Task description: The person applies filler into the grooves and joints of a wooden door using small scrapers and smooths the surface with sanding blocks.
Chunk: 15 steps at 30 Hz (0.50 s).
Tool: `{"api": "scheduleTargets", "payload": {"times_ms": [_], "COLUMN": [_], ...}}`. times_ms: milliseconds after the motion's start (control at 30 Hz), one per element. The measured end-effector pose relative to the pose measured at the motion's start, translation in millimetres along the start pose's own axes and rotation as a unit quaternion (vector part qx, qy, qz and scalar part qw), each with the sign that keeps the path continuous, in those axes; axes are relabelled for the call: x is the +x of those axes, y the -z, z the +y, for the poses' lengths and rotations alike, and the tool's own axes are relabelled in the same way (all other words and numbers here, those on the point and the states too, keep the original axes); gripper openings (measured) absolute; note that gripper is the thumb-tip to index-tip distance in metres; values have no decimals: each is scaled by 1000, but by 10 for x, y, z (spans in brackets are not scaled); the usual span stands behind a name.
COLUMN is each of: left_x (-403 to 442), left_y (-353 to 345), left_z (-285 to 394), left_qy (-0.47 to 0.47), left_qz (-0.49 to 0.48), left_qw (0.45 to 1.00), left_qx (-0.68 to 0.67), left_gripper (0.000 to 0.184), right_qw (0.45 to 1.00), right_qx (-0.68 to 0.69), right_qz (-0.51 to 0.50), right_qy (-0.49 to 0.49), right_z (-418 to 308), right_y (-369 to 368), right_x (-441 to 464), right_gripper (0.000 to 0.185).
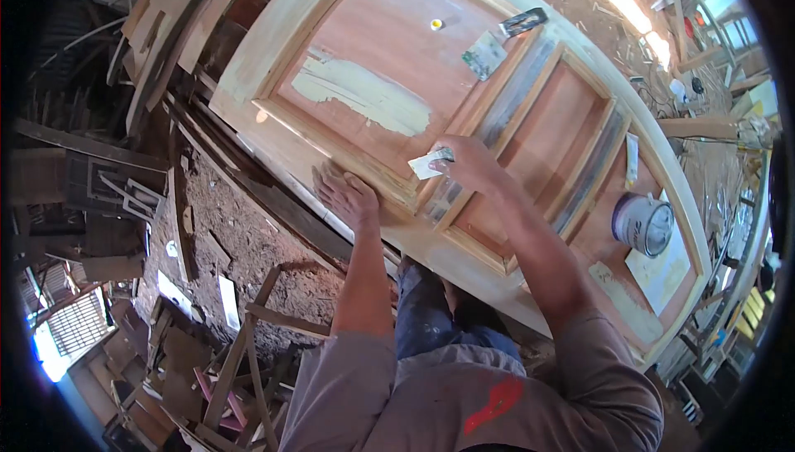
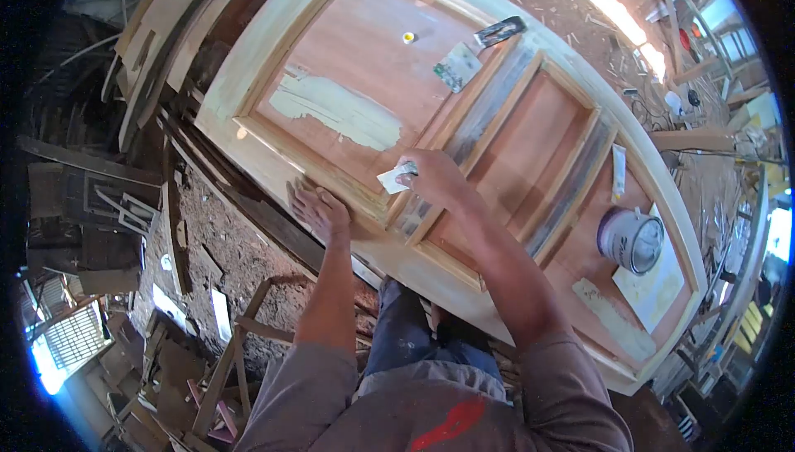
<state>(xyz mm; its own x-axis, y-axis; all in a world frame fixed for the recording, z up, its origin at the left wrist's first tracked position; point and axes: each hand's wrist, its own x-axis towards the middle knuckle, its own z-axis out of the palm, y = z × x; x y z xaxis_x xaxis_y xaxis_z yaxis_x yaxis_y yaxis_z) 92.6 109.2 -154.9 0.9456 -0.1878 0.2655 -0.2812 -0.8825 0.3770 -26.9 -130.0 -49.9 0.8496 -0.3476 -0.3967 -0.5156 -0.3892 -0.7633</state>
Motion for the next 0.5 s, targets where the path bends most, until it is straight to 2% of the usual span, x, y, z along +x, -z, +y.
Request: {"api": "scheduleTargets", "payload": {"times_ms": [167,367,500], "left_x": [42,87,94], "left_y": [-59,-71,-84], "left_z": [-45,-26,-41], "left_qy": [-4,2,-1], "left_qz": [-2,-8,-7], "left_qw": [1000,1000,1000], "left_qx": [-16,-22,-19], "left_gripper": [57,59,58], "right_qw": [994,990,985], "right_qx": [-83,-101,-116], "right_qz": [-64,-99,-116], "right_qy": [26,25,58], "right_z": [134,24,69], "right_y": [-159,-154,-187], "right_x": [290,437,523], "right_gripper": [23,22,21]}}
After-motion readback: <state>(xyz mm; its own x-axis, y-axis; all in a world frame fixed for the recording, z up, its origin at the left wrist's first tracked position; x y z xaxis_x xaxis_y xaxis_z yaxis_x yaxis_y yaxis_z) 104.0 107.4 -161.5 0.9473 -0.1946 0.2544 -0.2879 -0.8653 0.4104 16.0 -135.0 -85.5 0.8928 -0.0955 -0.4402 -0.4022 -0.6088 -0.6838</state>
